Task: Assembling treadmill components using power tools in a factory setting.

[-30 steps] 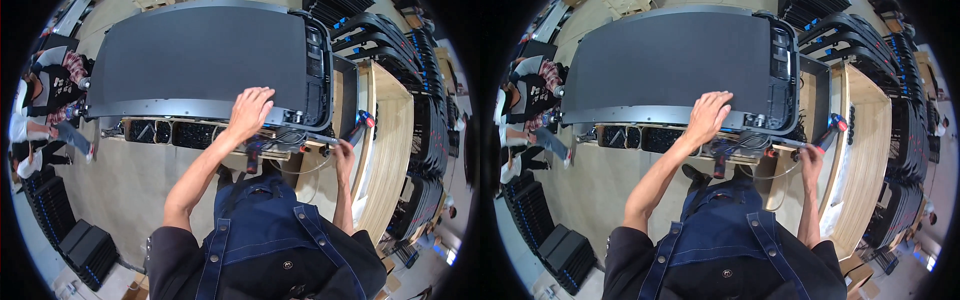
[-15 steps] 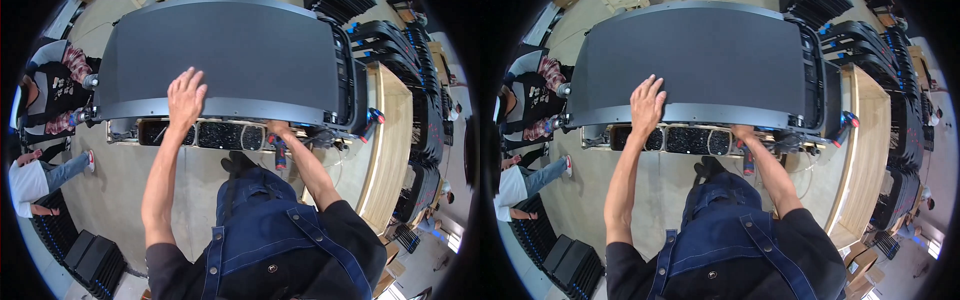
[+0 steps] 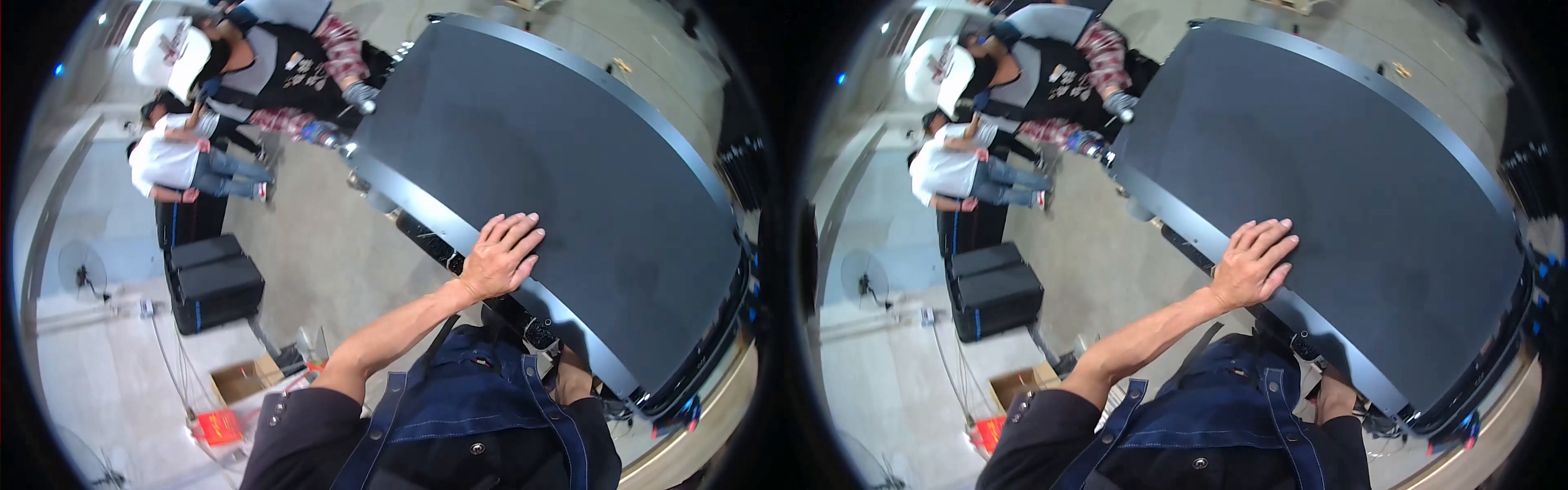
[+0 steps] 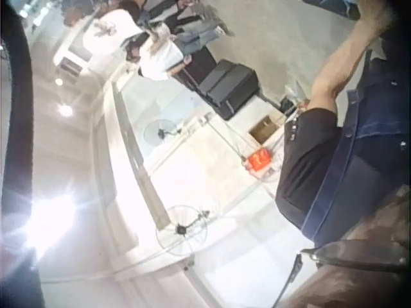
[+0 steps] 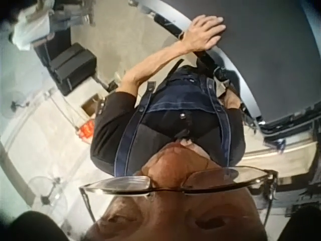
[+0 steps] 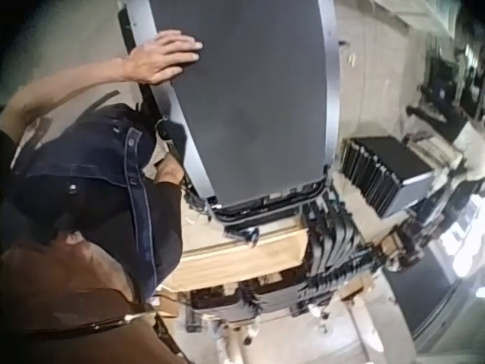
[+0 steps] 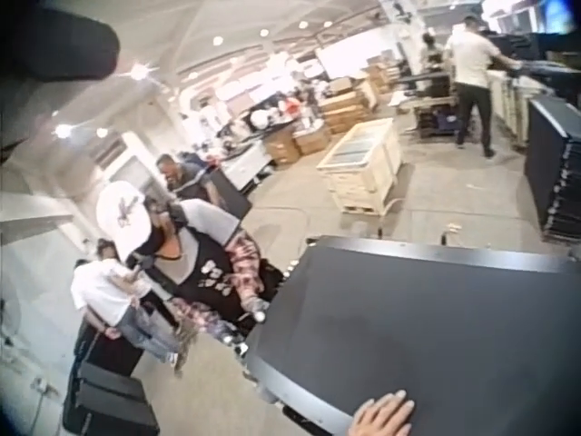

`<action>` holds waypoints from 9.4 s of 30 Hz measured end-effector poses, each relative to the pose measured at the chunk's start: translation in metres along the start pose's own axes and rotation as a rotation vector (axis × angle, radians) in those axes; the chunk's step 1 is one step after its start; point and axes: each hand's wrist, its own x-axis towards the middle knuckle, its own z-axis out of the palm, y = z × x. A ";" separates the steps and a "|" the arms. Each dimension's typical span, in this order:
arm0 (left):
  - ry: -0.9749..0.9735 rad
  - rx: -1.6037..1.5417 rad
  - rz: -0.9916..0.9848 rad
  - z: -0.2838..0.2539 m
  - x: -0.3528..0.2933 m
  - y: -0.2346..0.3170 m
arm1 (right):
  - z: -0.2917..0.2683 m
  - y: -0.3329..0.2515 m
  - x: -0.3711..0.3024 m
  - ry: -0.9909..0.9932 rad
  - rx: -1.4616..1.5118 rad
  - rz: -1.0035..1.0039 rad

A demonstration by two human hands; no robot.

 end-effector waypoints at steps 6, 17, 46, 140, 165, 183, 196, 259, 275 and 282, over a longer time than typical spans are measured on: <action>0.001 0.011 -0.020 -0.009 -0.003 -0.010 | -0.067 0.048 -0.037 -0.056 0.250 0.090; 0.060 -0.015 -0.027 -0.003 -0.013 -0.004 | -0.015 0.053 0.015 -0.091 0.685 0.230; 0.266 -0.205 0.190 0.003 -0.043 -0.027 | 0.013 0.010 -0.032 0.042 1.176 0.123; -0.061 0.203 0.640 -0.137 -0.047 -0.053 | 0.075 -0.109 -0.099 0.579 1.439 -0.258; -0.470 0.238 0.460 -0.032 0.476 -0.016 | 0.010 -0.047 0.015 0.246 1.766 -0.584; -0.184 -0.059 0.289 0.048 0.197 -0.069 | 0.006 -0.159 -0.159 0.182 -0.059 0.077; -0.093 -0.117 0.044 -0.030 0.001 -0.055 | 0.047 -0.083 -0.196 0.475 -0.758 0.119; -0.531 -1.240 -0.336 0.067 -0.086 0.207 | -0.084 -0.164 -0.270 0.061 0.088 0.082; -0.664 -1.904 -0.777 0.076 -0.042 0.201 | -0.089 -0.150 -0.275 0.158 0.194 -0.160; -0.589 -2.129 -0.966 0.082 -0.057 0.218 | -0.082 -0.145 -0.279 0.172 0.230 -0.138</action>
